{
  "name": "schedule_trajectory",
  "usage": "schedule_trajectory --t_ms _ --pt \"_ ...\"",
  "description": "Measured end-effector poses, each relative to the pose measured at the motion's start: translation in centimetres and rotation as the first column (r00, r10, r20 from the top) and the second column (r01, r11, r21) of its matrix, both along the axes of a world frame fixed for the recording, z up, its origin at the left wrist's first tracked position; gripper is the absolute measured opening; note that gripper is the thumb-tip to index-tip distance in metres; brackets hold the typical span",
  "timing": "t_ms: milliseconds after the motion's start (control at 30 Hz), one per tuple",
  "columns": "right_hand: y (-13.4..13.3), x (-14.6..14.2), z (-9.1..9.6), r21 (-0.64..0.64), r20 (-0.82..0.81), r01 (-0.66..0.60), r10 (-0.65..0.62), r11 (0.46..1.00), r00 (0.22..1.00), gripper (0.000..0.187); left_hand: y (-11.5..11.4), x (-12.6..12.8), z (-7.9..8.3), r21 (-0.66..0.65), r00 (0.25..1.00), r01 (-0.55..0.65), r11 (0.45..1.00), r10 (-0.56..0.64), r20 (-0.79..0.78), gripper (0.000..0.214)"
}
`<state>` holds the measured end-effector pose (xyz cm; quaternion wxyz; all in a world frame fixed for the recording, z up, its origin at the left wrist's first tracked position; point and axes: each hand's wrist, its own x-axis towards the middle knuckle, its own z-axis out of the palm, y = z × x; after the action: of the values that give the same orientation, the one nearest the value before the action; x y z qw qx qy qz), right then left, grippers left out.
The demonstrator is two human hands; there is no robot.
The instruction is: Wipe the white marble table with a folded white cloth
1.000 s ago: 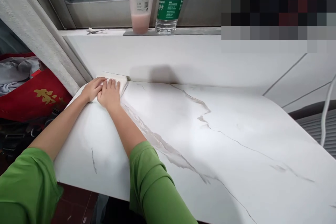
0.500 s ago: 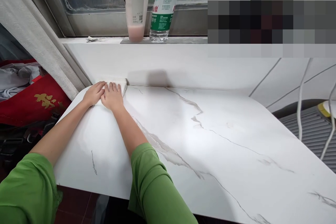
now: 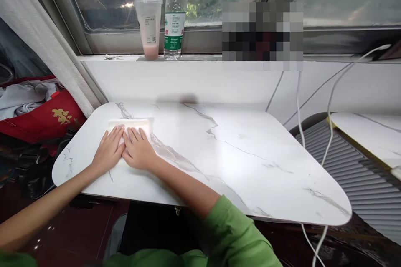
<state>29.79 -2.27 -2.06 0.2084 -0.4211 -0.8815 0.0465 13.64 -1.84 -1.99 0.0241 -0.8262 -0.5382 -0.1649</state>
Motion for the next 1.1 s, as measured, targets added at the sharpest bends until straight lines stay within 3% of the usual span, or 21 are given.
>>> schedule_trajectory --t_ms 167,233,333,433,533,667,800,967,1100 --pt "-6.1 2.5 1.0 -0.140 -0.030 -0.081 0.077 0.987 0.997 0.066 -6.2 1.3 0.1 -0.019 0.999 0.054 0.998 -0.054 0.006 0.054" --pt "-7.6 3.0 1.4 -0.245 -0.064 -0.050 0.035 0.968 0.997 0.069 -7.2 1.9 0.7 -0.041 0.994 0.104 0.994 -0.104 -0.012 0.052" --pt "-7.9 3.4 1.8 -0.364 -0.104 0.010 -0.051 0.931 0.993 0.070 -6.7 2.8 1.3 -0.074 0.981 0.191 0.979 -0.194 -0.027 0.050" --pt "-5.9 4.0 1.8 -0.407 -0.102 0.094 -0.148 0.909 0.984 0.066 -4.2 4.3 1.4 -0.100 0.968 0.246 0.964 -0.249 -0.022 0.050" --pt "-2.3 5.1 1.5 -0.368 -0.076 0.188 -0.231 0.911 0.970 0.063 -0.8 6.3 0.9 -0.098 0.977 0.211 0.973 -0.213 -0.016 0.049" --pt "3.1 6.8 0.8 -0.212 -0.033 0.204 -0.216 0.956 0.976 0.061 4.3 8.8 0.6 -0.078 0.992 0.126 0.989 -0.127 -0.004 0.048" --pt "8.1 8.0 0.1 -0.102 -0.015 0.240 -0.242 0.965 0.970 0.059 9.4 10.3 0.6 -0.073 0.992 0.126 0.989 -0.126 -0.008 0.045" --pt "13.3 9.0 -0.2 -0.083 -0.063 0.246 -0.251 0.966 0.966 0.058 14.5 11.7 0.4 -0.034 0.996 0.093 0.995 -0.093 -0.002 0.043" --pt "15.6 9.6 -0.3 -0.087 -0.102 0.294 -0.302 0.952 0.948 0.058 16.9 12.6 0.6 -0.029 0.994 0.111 0.993 -0.111 0.006 0.042"
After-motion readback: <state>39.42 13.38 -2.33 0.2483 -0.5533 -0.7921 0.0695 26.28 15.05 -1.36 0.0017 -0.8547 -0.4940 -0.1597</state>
